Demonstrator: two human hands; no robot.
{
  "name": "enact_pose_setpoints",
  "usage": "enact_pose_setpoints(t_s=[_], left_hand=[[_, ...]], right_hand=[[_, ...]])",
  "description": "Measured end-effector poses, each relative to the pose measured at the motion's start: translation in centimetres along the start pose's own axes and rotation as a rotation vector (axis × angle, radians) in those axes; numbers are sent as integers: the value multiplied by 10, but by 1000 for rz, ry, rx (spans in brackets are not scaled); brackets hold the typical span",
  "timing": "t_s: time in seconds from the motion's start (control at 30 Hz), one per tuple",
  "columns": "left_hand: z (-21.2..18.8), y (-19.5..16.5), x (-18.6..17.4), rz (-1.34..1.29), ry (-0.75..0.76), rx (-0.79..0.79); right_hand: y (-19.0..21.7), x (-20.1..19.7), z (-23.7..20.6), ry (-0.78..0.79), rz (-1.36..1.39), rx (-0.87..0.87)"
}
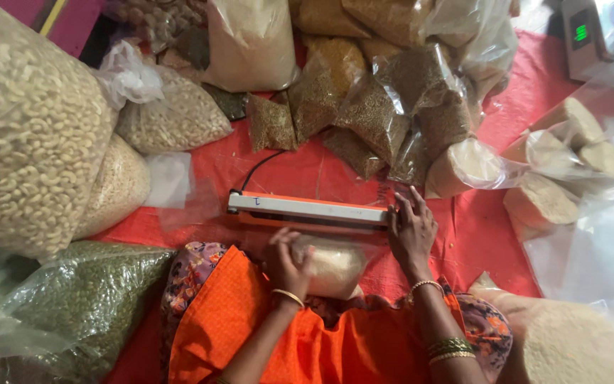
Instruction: The person sits on the floor and repeatedly seals plastic bags filled with grains using a handheld impulse sealer. They place each bag under the sealer, press the handle to seal it, and then move the sealed bag aside.
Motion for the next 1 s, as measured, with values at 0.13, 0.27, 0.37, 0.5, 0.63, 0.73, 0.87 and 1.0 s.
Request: enact_pose_setpoints(t_s=[0.13,0.27,0.37,0.5,0.63,0.73,0.87,1.0], left_hand=[[5,52,6,-638,-235,-600],[13,59,-4,-716,-111,-991],[22,47,-7,-821,-4,-1166],[40,37,1,-979,60,-1233],[52,36,8,-721,65,-1141],[60,31,10,-568,-93,-989],[60,26,12,-398,-213,-816],[51,37,17,-336,-152,-736]], right_hand=[[13,-7,-3,-81,-291,13],[21,-17,-1,5,-235,130],[15,-27,-4,213,44,204],[-4,-52,-30,107,888,160],[-26,-32,-62,287,953,461],[-23,-16,-66,346,849,418],[-16,-7,-65,330,439,370],[-18,4,-70,487,317,546]])
Point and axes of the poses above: each hand's wrist, its own z-axis towards the middle knuckle, its own x-axis out of the palm, y = z × x, the point moved 4 cm from there along z, towards the middle knuckle, and after that the axes turned 14 degrees about x, right-handed, at the moved point
